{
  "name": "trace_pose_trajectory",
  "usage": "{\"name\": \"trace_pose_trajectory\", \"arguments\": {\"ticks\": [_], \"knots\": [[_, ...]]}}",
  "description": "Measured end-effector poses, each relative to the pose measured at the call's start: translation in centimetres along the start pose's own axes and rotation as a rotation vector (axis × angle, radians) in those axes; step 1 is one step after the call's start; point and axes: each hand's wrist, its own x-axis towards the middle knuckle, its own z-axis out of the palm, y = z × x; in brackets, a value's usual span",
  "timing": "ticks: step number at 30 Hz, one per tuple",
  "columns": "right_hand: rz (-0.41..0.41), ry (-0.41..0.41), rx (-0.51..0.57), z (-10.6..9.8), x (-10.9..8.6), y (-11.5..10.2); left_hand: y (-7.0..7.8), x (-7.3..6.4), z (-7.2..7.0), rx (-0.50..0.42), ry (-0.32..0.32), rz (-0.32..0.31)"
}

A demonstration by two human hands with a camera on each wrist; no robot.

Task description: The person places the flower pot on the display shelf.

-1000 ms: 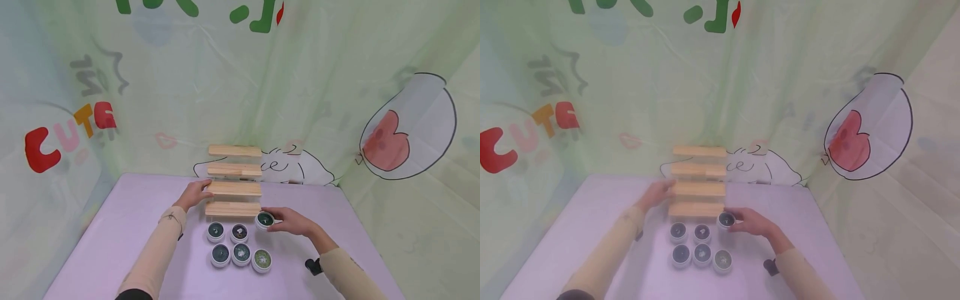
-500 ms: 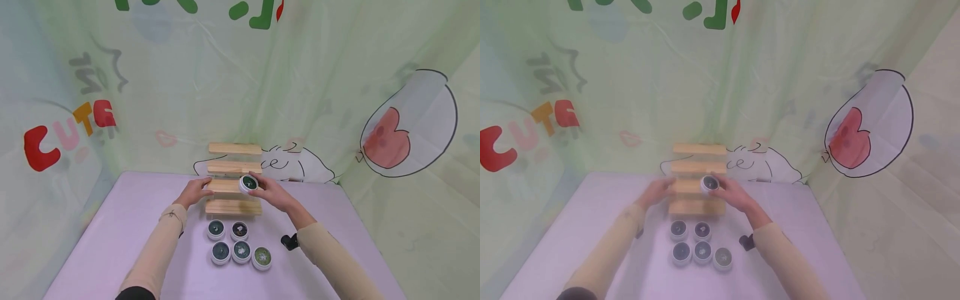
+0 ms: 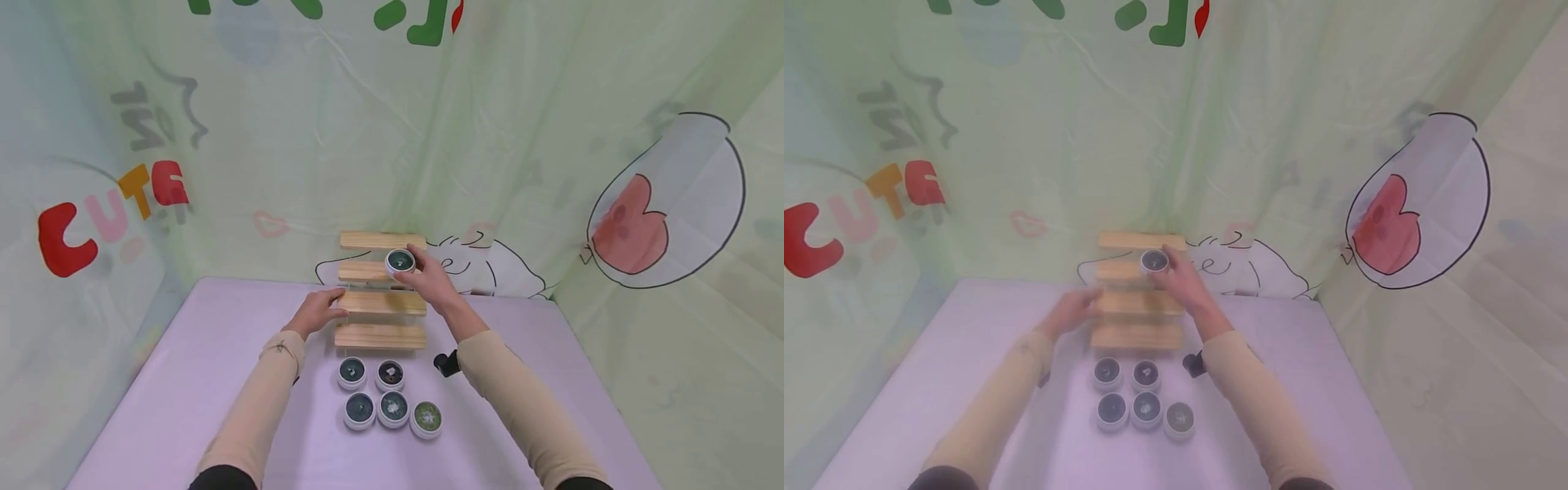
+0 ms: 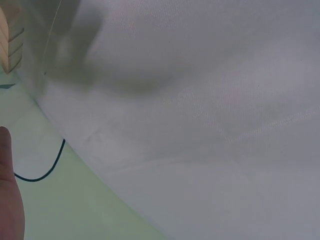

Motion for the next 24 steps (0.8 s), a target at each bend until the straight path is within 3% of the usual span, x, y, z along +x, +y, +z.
{"name": "trace_pose_trajectory", "arguments": {"ticks": [9, 18, 24], "knots": [[-0.034, 0.113, 0.079, 2.4, 2.3, -1.2, -1.0, 0.3, 0.0, 0.021, -0.006, 0.022], [-0.006, 0.151, 0.095, 4.1, 4.0, -2.8, 0.9, -0.4, -0.8, 0.000, -0.036, -0.013], [0.011, 0.188, 0.042, 4.8, 4.8, -3.0, 0.8, -0.3, -0.6, 0.000, -0.015, -0.011]]}}
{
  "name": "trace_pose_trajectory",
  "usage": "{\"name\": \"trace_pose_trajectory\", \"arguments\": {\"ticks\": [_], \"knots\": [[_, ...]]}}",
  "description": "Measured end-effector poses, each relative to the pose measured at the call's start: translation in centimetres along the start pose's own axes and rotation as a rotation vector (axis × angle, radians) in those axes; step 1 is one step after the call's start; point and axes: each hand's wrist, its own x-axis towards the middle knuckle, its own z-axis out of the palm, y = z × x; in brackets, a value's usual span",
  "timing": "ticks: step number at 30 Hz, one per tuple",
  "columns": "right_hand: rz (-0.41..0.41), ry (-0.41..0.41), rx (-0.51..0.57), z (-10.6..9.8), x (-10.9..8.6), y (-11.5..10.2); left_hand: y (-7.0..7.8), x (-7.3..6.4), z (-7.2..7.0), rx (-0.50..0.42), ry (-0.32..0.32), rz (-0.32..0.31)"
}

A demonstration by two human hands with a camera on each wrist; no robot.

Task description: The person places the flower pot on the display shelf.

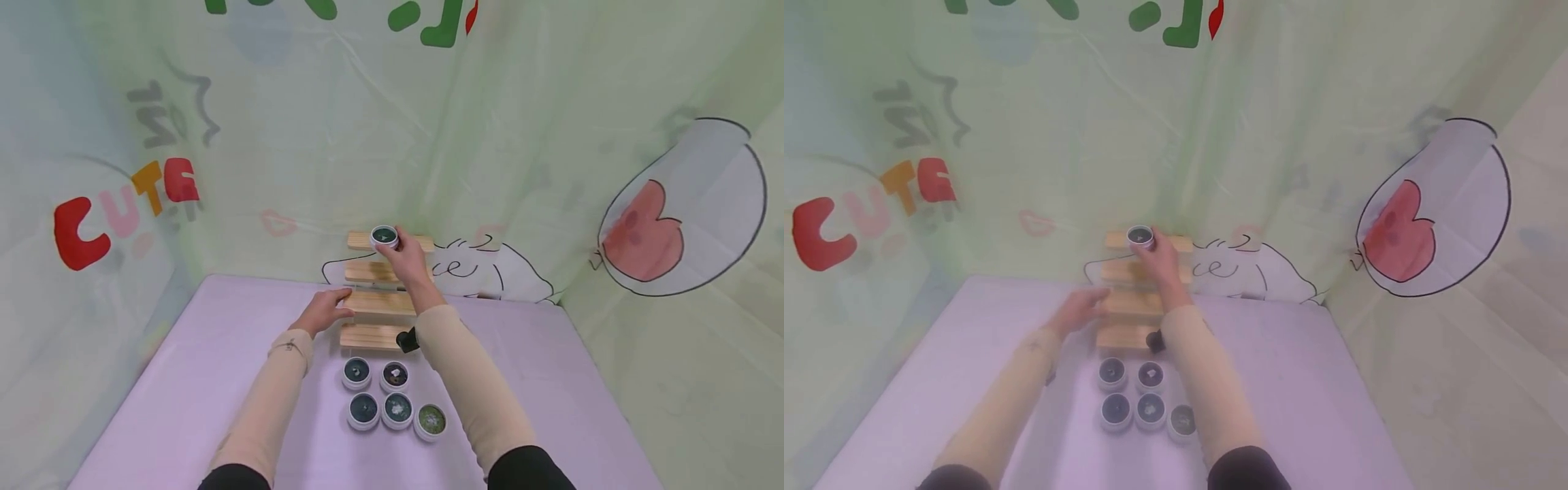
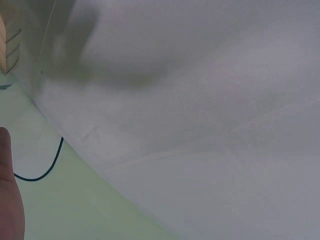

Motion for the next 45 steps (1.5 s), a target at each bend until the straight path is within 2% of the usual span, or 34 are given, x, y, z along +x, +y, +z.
{"name": "trace_pose_trajectory", "arguments": {"ticks": [10, 19, 27, 36, 41, 45], "knots": [[0.035, -0.001, -0.015, 0.9, 0.6, 0.8, -1.4, 0.6, 1.0, 0.010, -0.001, 0.010], [0.032, 0.010, -0.052, 1.2, 1.2, 0.5, -0.6, 0.6, 0.4, -0.009, 0.011, -0.002], [0.083, -0.040, -0.147, 1.6, 1.6, -0.2, -0.8, 0.8, 0.6, 0.010, 0.002, -0.021], [0.010, -0.011, -0.277, 2.0, 2.2, -0.1, -0.7, 0.9, 0.6, 0.015, -0.024, -0.057], [-0.011, 0.022, -0.287, 2.0, 2.3, 0.1, -0.6, 0.8, 0.5, 0.009, -0.022, -0.059], [-0.017, 0.023, -0.284, 1.8, 1.6, 0.0, -1.2, 1.1, 0.6, 0.003, -0.008, -0.059]]}}
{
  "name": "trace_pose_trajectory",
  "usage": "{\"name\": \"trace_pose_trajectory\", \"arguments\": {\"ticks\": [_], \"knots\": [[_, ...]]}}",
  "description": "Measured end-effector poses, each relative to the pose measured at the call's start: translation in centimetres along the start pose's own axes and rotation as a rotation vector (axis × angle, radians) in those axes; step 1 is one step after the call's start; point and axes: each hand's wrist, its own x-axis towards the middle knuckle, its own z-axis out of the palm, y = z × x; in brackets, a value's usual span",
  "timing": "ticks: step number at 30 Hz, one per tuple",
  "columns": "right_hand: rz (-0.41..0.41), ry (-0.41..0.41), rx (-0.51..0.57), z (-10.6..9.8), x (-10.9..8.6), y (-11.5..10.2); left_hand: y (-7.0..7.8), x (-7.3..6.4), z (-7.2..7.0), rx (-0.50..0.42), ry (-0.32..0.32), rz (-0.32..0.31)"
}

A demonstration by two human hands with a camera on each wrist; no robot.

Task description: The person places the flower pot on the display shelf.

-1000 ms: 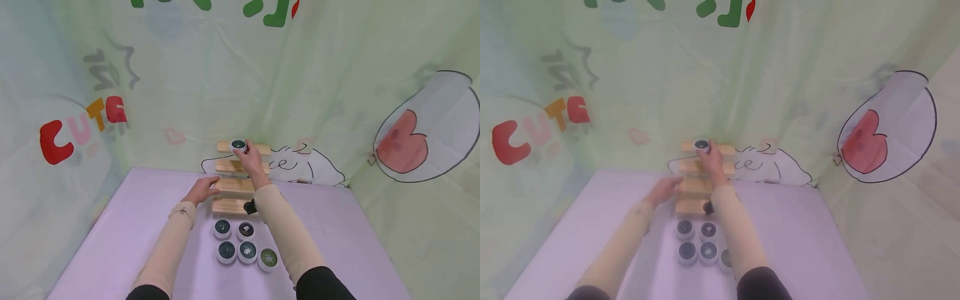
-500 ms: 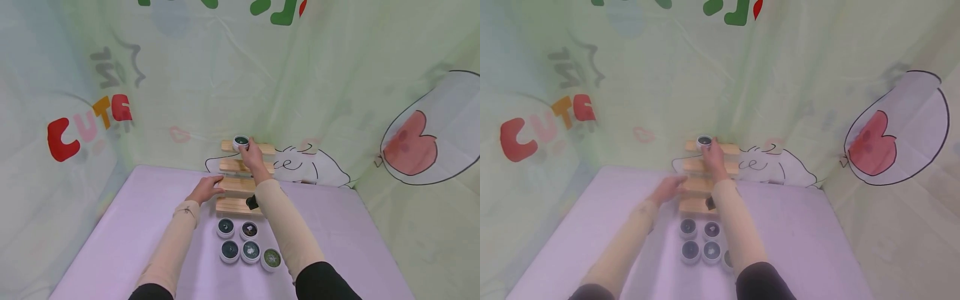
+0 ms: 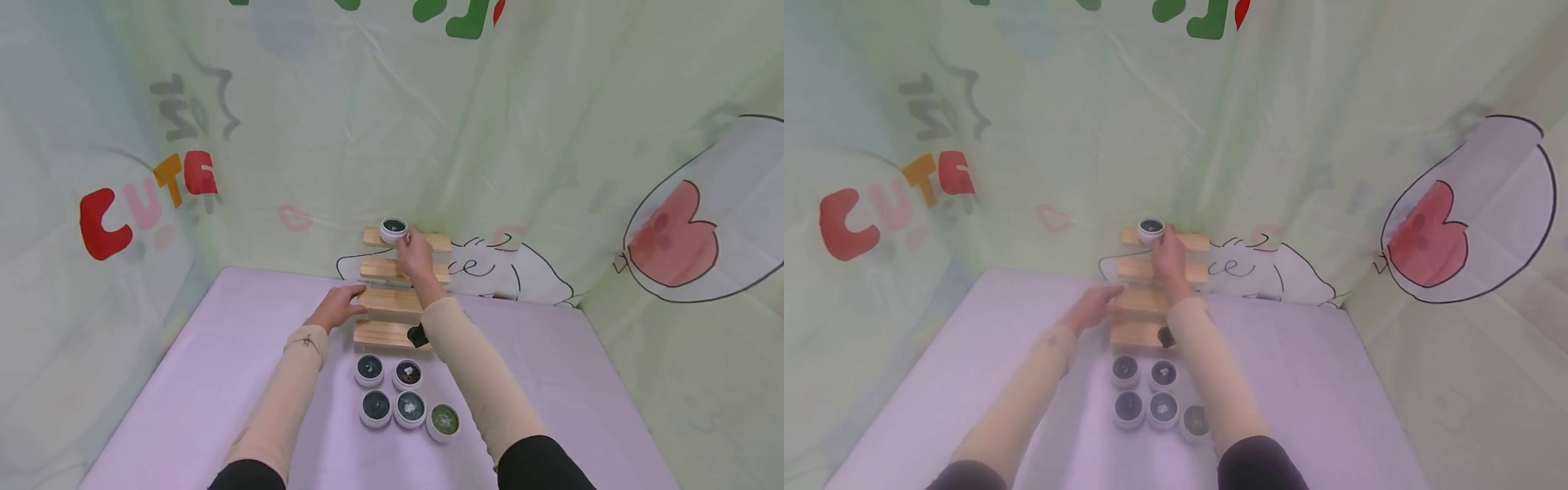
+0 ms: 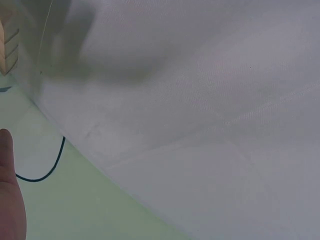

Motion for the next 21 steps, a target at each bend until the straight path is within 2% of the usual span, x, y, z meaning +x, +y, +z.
{"name": "trace_pose_trajectory", "arguments": {"ticks": [4, 8, 11, 15, 18, 21], "knots": [[-0.079, 0.005, -0.011, -0.4, -1.4, 1.0, -1.0, 0.5, 0.5, -0.016, 0.008, 0.029], [-0.150, -0.004, -0.007, -0.4, -3.5, 2.9, -1.4, 0.4, 0.5, 0.009, 0.018, 0.060], [-0.137, -0.008, 0.014, -0.5, -5.3, 4.1, -1.0, 0.2, 0.2, 0.010, 0.016, 0.044], [-0.075, -0.015, 0.050, -1.0, -7.7, 5.6, -0.6, 0.1, 0.0, 0.008, 0.004, 0.016], [-0.027, -0.031, 0.074, -1.7, -9.6, 6.8, -0.4, 0.0, 0.0, 0.022, 0.000, 0.029], [-0.017, -0.048, 0.085, -2.2, -11.2, 8.4, -0.3, 0.0, -0.1, 0.029, -0.006, 0.035]]}}
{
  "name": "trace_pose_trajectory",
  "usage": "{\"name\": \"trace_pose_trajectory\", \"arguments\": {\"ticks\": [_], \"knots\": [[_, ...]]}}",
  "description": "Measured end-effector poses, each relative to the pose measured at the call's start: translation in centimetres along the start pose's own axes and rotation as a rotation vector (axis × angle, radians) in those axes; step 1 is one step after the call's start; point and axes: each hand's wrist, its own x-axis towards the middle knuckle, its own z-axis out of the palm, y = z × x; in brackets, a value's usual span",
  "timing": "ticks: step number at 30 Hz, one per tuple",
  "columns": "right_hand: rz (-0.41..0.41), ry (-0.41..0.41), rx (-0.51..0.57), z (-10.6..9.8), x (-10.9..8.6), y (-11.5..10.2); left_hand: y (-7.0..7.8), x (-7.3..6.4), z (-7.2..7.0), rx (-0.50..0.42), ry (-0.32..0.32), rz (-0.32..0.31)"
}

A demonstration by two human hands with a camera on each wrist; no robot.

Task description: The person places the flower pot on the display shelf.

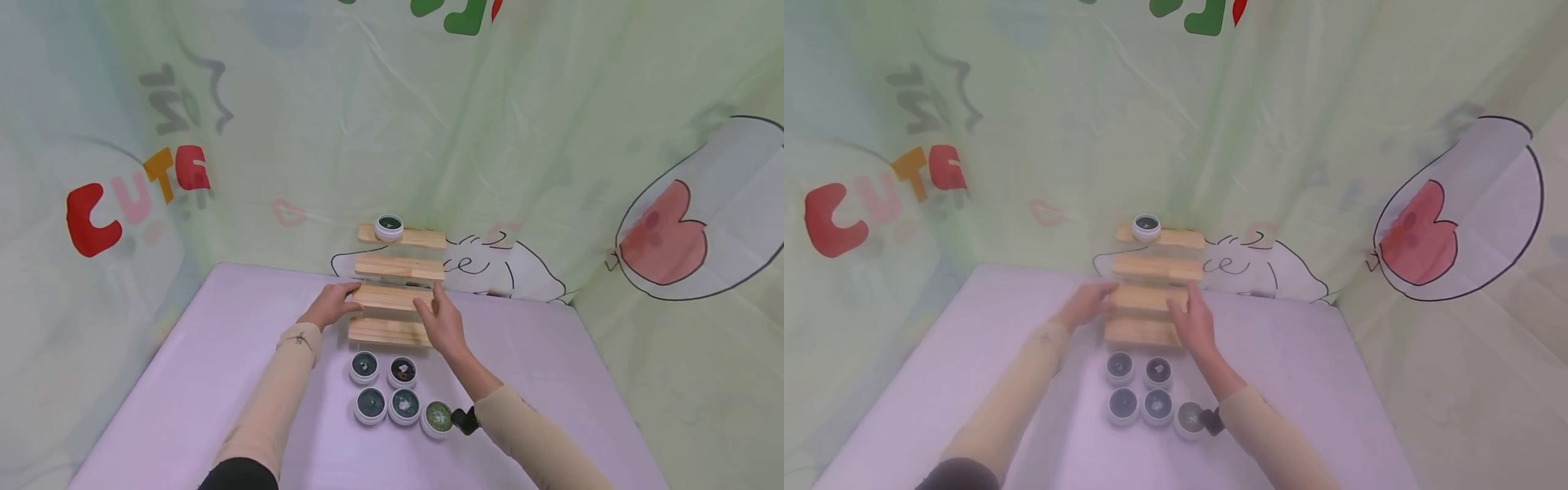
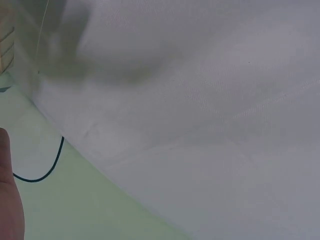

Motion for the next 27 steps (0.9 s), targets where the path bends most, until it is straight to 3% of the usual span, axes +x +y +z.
{"name": "trace_pose_trajectory", "arguments": {"ticks": [8, 15, 21, 27], "knots": [[0.034, -0.018, 0.002, -0.9, -5.3, 3.6, -0.2, 0.4, 0.2, -0.005, -0.029, -0.001], [0.099, -0.061, -0.079, -0.2, -9.9, 6.6, -0.8, 0.2, 0.3, -0.009, -0.015, -0.017], [0.158, -0.098, -0.049, 0.3, -12.8, 8.0, -0.2, -0.1, -0.2, -0.015, -0.009, -0.009], [0.075, -0.087, -0.070, 0.4, -14.7, 9.0, -0.2, 0.0, 0.0, -0.021, -0.024, -0.012]]}}
